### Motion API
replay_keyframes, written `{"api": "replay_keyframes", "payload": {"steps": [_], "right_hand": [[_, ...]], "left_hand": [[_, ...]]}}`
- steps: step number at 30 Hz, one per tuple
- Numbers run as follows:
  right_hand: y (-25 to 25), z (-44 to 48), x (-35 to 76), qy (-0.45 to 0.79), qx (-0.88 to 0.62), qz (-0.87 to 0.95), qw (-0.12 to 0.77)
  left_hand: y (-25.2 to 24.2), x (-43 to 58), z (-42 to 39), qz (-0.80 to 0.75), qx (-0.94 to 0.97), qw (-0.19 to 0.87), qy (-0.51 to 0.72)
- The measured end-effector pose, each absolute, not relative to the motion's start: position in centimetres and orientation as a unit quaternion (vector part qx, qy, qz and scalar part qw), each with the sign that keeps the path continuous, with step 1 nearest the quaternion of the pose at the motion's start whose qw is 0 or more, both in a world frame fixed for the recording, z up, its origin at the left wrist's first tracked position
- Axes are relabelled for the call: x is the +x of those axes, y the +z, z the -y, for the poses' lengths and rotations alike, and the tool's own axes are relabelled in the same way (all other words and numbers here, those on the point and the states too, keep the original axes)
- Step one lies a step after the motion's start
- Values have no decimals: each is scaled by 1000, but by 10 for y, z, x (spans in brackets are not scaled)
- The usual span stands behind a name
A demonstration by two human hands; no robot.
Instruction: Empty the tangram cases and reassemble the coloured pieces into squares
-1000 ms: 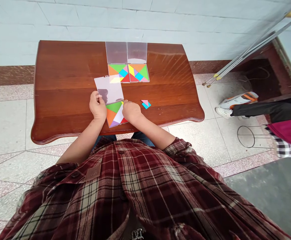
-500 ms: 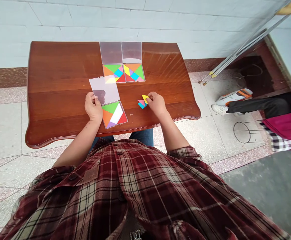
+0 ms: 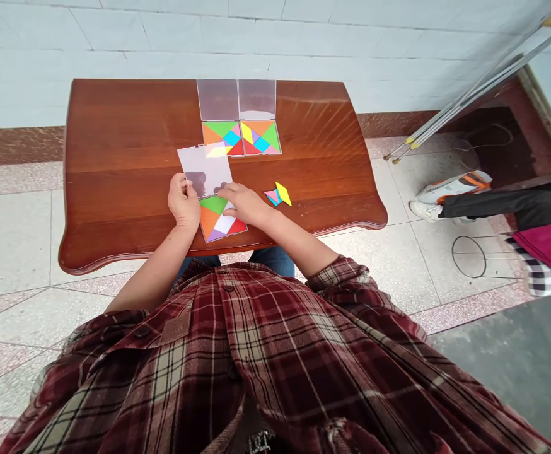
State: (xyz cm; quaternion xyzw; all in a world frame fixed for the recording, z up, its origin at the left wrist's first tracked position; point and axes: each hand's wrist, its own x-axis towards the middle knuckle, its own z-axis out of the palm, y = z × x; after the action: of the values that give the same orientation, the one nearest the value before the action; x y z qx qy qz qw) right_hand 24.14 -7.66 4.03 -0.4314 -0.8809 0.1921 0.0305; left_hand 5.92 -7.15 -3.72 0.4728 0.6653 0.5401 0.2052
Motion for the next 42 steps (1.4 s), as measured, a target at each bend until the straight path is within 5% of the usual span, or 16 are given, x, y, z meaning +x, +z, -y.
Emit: {"api": "replay_keyframes", "payload": {"steps": [11, 21, 32, 42], "right_hand": [[39, 62, 244, 85, -297, 950, -53], [9, 52, 233, 49, -288, 952, 88], [24, 55, 343, 212, -591, 670, 396], [0, 70, 418, 200, -742, 551, 324]], "left_hand": [[-35, 61, 74, -663, 476, 212, 538], [-32, 60, 76, -679, 496, 191, 506], [-43, 53, 70, -653, 484, 206, 545], [-53, 58, 66, -606, 492, 216, 586]]}}
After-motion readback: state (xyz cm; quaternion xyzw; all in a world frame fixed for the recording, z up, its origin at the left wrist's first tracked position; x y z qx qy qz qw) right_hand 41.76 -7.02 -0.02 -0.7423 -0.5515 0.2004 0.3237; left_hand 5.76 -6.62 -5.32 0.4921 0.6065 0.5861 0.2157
